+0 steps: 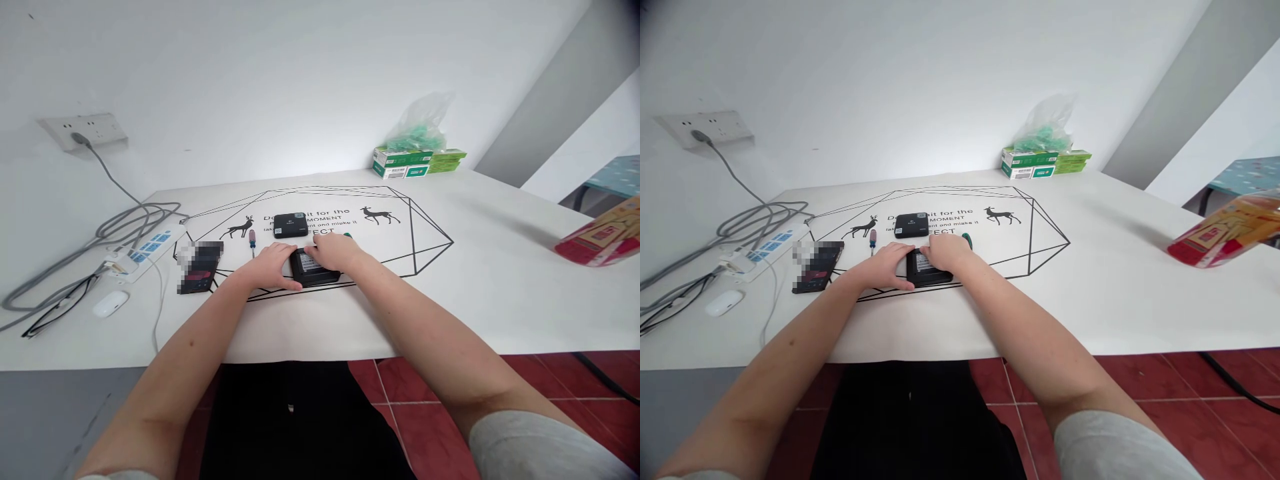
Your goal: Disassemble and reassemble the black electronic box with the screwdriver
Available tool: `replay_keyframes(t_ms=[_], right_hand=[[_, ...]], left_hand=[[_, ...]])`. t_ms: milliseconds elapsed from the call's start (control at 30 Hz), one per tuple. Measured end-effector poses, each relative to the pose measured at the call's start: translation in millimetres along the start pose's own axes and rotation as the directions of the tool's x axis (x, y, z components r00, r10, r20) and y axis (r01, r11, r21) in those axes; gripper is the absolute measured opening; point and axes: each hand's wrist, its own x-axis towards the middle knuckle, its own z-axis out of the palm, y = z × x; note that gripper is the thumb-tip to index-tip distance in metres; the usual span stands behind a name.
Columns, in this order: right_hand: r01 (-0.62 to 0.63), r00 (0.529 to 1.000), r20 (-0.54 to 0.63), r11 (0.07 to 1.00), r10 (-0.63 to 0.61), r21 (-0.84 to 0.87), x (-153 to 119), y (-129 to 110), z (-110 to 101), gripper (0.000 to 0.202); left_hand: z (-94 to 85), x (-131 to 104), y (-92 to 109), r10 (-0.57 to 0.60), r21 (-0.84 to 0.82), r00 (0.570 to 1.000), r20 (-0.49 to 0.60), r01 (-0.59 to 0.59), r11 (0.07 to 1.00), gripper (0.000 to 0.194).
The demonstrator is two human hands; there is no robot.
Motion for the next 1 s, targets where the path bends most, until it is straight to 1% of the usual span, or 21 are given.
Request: replay_keyframes(t_ms=[100,167,233,267,300,333,367,400,433,467,500,533,567,600,633,700,800,867,1000], right_hand=[[-0.030,0.999,-0.032,0.997,0.032,0.065,1,-3,3,0.041],[-0.078,0.993,-0.068,0.977,0.093,0.199,3,-2,1,0.044],[-0.106,0.982,-0.106,0.921,0.156,0.374,5,-2,-2,0.044],[-0.096,0.976,-0.133,0.885,0.174,0.455,5,-2,-3,0.043],[-0.061,0.969,-0.173,0.845,0.178,0.532,6,-3,-4,0.042],[0.002,0.962,-0.220,0.799,0.163,0.601,6,-4,-4,0.042],[0.088,0.955,-0.271,0.749,0.125,0.657,5,-5,-3,0.043],[0.188,0.946,-0.317,0.699,0.059,0.690,4,-7,-2,0.045],[0.286,0.935,-0.353,0.659,-0.034,0.695,2,-9,0,0.048],[0.373,0.917,-0.373,0.642,-0.143,0.670,1,-11,3,0.052],[0.440,0.894,-0.371,0.652,-0.252,0.618,-2,-13,6,0.057],[0.486,0.873,-0.343,0.684,-0.346,0.545,-4,-16,10,0.061],[0.507,0.862,-0.295,0.728,-0.413,0.462,-7,-18,13,0.065],[0.505,0.863,-0.233,0.771,-0.449,0.387,-9,-19,16,0.070],[0.490,0.872,-0.169,0.809,-0.460,0.326,-11,-20,18,0.076],[0.430,0.900,-0.055,0.864,-0.432,0.263,-12,-19,20,0.089],[0.357,0.923,0.062,0.903,-0.381,0.239,-8,-11,17,0.100],[0.355,0.916,0.108,0.906,-0.387,0.232,-5,-4,14,0.101],[0.416,0.884,0.152,0.892,-0.442,0.175,0,4,10,0.089]], left_hand=[[0.3,0,-2,-0.007,-0.003,1.000,-0.010,0.007,1.000,0.112],[-0.8,0,-3,-0.013,-0.013,1.000,-0.025,0.013,1.000,0.110],[-2.1,0,-3,-0.019,-0.034,0.999,-0.037,0.018,0.999,0.107],[-2.4,-1,-3,-0.022,-0.052,0.999,-0.045,0.020,0.998,0.106],[-2.3,-1,-3,-0.024,-0.073,0.998,-0.053,0.020,0.997,0.107],[-1.8,-1,-3,-0.024,-0.096,0.998,-0.059,0.018,0.995,0.107],[-0.7,0,-3,-0.020,-0.116,0.998,-0.065,0.013,0.993,0.107],[0.9,0,-3,-0.016,-0.134,0.997,-0.070,0.007,0.991,0.104],[2.9,0,-3,-0.015,-0.150,0.997,-0.073,0.004,0.989,0.099],[5.0,1,-3,-0.021,-0.166,0.997,-0.075,0.008,0.986,0.090],[6.9,2,-3,-0.031,-0.184,0.997,-0.076,0.017,0.983,0.081],[8.6,3,-3,-0.041,-0.199,0.996,-0.075,0.025,0.980,0.073],[9.7,4,-2,-0.040,-0.202,0.997,-0.070,0.025,0.979,0.068],[10.2,5,-2,-0.026,-0.192,0.998,-0.064,0.013,0.981,0.065],[10.3,5,-1,-0.003,-0.172,0.998,-0.057,-0.007,0.985,0.065],[9.3,6,0,0.040,-0.133,0.998,-0.051,-0.046,0.990,0.065],[7.3,5,1,0.033,-0.116,0.999,-0.042,-0.037,0.993,0.065],[6.4,4,0,0.019,-0.086,1.000,-0.020,-0.020,0.996,0.067],[3.7,3,-1,0.004,-0.017,0.999,0.038,-0.003,1.000,0.072]])
